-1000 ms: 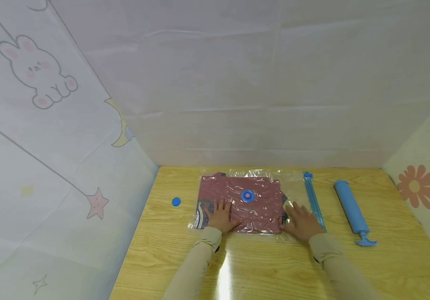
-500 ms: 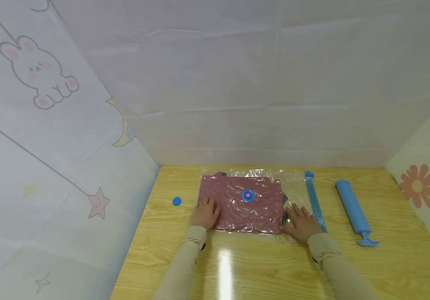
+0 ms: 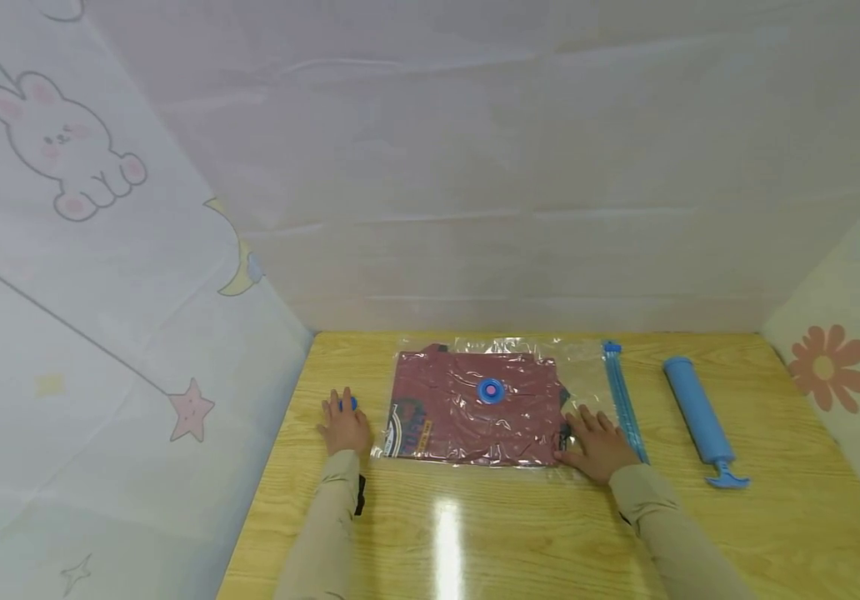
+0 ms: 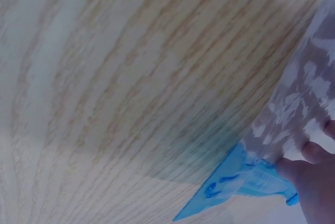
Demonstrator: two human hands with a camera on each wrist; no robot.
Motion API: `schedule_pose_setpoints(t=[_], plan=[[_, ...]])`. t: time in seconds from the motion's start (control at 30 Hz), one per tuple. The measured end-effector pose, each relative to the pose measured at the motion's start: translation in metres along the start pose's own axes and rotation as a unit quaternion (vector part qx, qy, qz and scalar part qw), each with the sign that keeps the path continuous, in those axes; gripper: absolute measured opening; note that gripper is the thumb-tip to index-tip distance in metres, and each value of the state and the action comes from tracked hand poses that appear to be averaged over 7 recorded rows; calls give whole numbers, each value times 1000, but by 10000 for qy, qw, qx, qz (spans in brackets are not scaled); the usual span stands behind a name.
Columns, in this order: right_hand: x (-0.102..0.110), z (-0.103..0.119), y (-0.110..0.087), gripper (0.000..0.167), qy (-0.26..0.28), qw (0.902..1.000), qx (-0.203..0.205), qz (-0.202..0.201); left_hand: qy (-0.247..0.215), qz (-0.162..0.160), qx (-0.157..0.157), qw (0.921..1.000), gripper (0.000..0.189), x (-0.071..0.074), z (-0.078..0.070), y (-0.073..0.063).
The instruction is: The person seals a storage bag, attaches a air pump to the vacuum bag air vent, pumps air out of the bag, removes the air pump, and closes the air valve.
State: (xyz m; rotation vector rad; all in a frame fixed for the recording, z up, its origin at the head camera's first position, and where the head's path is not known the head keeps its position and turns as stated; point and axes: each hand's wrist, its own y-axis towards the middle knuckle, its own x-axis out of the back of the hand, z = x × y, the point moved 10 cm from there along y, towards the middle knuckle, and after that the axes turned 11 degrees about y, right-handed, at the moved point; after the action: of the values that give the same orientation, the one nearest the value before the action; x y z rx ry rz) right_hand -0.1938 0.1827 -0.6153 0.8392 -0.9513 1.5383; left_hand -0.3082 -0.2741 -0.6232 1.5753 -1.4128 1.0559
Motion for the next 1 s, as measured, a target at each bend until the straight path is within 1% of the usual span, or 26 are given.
schedule_pose_setpoints(t=[0.13,0.2,0.33,0.47,0.63,0.77,0.87,1.0], plan=[[-1,0,-1,89,0,10000,-14,-10,36,319,57,9995,51,-1,2,-1],[0,2,-2,88,24,10000,-40,16,52,409,45,9991,52,-4,3,0],[3,6,-4,87,102,9999,-94,59,329,650,45,9973,53,-15,7,3],[4,8,-5,86,97,9998,-134,71,481,823,82,9954,52,-21,10,5],[4,8,-4,84,60,9999,-117,37,585,993,93,9933,50,-23,11,5],[3,8,-4,84,-4,9999,-144,90,605,959,36,9935,47,-21,11,6],[4,9,-5,83,26,9999,-149,83,702,752,-92,9947,44,-16,11,7],[4,8,-4,83,15,9998,-174,83,877,526,-179,9946,35,-10,12,7]])
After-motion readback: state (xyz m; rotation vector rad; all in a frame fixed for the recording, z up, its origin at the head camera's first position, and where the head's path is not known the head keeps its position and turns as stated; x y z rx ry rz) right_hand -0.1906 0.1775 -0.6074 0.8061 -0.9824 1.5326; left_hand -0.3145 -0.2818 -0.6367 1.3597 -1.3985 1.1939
